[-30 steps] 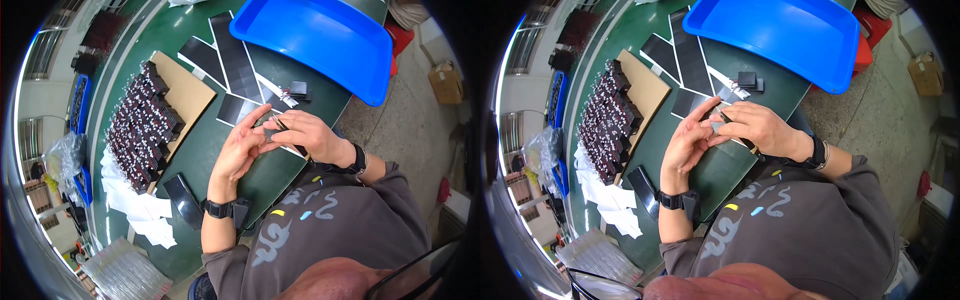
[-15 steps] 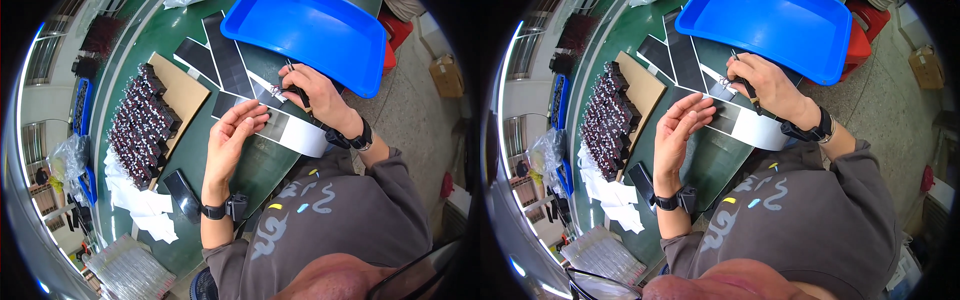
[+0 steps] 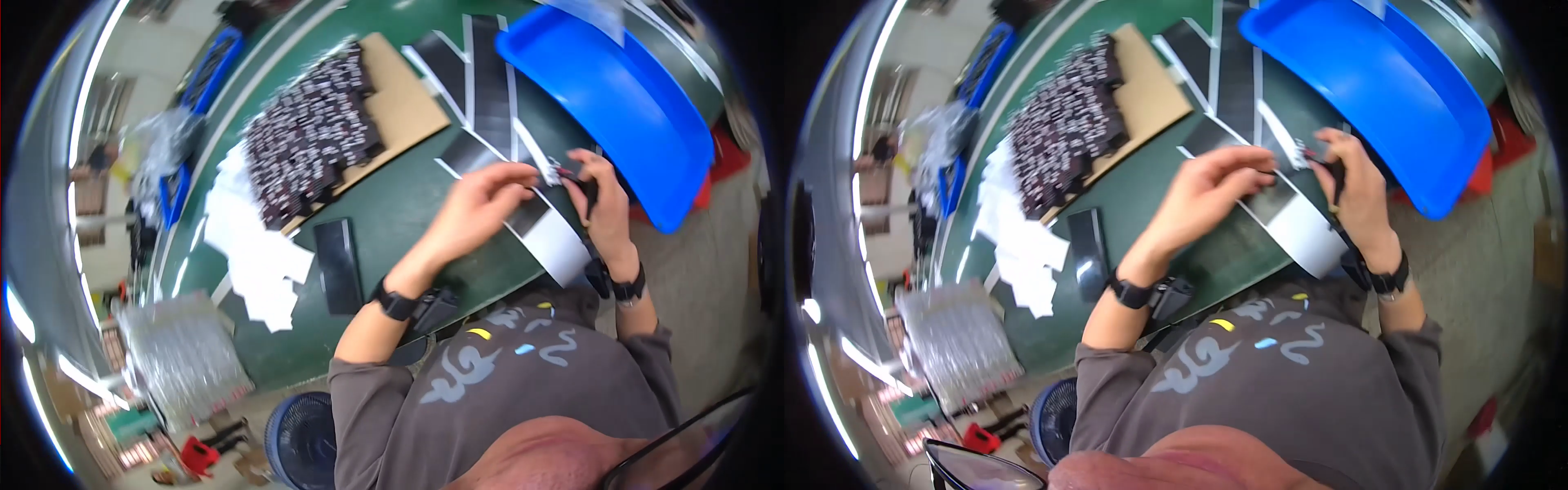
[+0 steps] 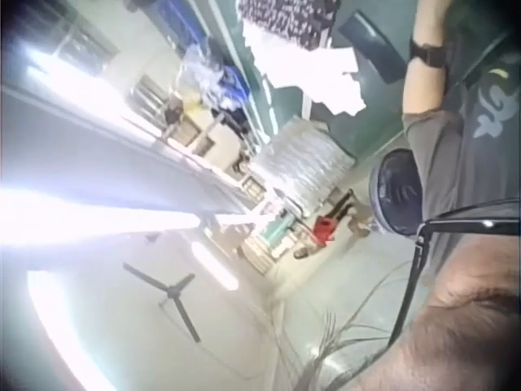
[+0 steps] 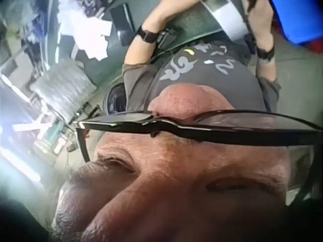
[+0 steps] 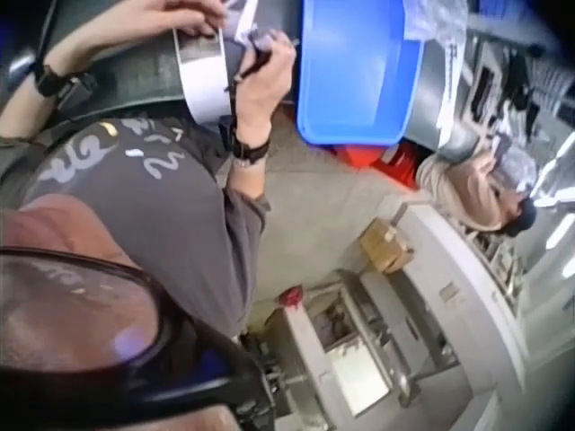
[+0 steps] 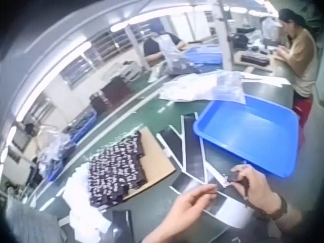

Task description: The person picks up a small black component and uses a tool to peel a thin black strip from a sheet. They apply the strip to the component, press it down, and then place the assembled part onto the table.

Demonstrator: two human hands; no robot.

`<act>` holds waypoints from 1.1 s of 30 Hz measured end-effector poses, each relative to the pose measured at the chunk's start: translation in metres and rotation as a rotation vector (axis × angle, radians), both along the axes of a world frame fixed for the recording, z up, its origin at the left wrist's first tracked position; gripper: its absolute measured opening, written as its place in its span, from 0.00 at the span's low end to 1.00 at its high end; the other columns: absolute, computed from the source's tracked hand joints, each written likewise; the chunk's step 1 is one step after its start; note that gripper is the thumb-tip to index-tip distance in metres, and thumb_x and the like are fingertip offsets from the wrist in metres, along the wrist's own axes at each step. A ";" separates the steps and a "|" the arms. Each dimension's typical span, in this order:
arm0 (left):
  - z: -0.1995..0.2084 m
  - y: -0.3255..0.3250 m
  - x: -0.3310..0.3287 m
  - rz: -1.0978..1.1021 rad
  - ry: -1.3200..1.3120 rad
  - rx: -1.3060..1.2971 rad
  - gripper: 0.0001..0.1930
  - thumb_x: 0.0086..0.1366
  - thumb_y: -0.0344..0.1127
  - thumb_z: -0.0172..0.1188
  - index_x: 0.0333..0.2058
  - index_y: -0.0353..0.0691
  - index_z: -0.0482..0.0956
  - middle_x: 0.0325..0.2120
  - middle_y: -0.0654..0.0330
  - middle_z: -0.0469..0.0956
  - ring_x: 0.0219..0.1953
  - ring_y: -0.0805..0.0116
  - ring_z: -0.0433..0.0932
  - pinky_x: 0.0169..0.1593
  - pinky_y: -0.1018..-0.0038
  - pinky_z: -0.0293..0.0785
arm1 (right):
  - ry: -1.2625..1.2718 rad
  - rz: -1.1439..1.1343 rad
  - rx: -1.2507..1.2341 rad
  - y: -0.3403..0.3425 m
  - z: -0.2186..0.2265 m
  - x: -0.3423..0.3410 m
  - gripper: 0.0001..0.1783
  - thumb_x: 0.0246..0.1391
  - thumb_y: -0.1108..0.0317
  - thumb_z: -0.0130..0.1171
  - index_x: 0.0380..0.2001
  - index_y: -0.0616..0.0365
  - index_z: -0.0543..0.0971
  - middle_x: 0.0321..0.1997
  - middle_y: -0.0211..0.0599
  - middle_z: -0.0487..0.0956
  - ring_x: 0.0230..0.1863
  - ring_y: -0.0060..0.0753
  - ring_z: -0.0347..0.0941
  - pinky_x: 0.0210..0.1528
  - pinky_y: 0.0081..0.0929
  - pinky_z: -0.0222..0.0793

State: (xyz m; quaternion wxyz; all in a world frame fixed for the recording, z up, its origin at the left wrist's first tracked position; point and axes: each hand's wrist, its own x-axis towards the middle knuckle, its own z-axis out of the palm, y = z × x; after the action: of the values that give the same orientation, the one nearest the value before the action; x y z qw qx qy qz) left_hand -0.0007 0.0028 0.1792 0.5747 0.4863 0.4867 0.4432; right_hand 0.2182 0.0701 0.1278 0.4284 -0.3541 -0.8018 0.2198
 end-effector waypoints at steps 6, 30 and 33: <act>0.014 -0.041 0.002 0.028 -0.073 -0.080 0.24 0.66 0.32 0.59 0.58 0.28 0.67 0.43 0.53 0.80 0.45 0.70 0.79 0.46 0.78 0.76 | 0.111 0.063 -0.039 -0.048 0.026 -0.028 0.20 0.49 0.82 0.65 0.37 0.57 0.64 0.50 0.51 0.76 0.48 0.46 0.75 0.48 0.33 0.71; -0.070 -0.162 -0.088 0.409 1.088 0.304 0.44 0.53 0.34 0.71 0.66 0.44 0.56 0.49 0.50 0.76 0.44 0.52 0.77 0.48 0.62 0.74 | 0.133 0.309 -0.174 -0.102 -0.050 -0.055 0.09 0.57 0.79 0.59 0.36 0.60 0.69 0.55 0.59 0.76 0.50 0.38 0.77 0.55 0.32 0.69; -0.065 -0.149 -0.082 0.372 1.088 0.244 0.43 0.53 0.36 0.71 0.65 0.45 0.59 0.48 0.50 0.76 0.44 0.53 0.77 0.49 0.62 0.73 | 0.145 0.247 -0.254 -0.090 -0.056 -0.043 0.08 0.57 0.80 0.59 0.35 0.61 0.69 0.54 0.59 0.76 0.47 0.35 0.78 0.52 0.30 0.70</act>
State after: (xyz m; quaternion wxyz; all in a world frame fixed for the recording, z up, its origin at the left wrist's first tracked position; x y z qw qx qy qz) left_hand -0.0830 -0.1463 0.1144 0.0945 0.6130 0.7342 0.2760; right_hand 0.1749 -0.0204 0.0718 0.4069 -0.2875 -0.7719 0.3949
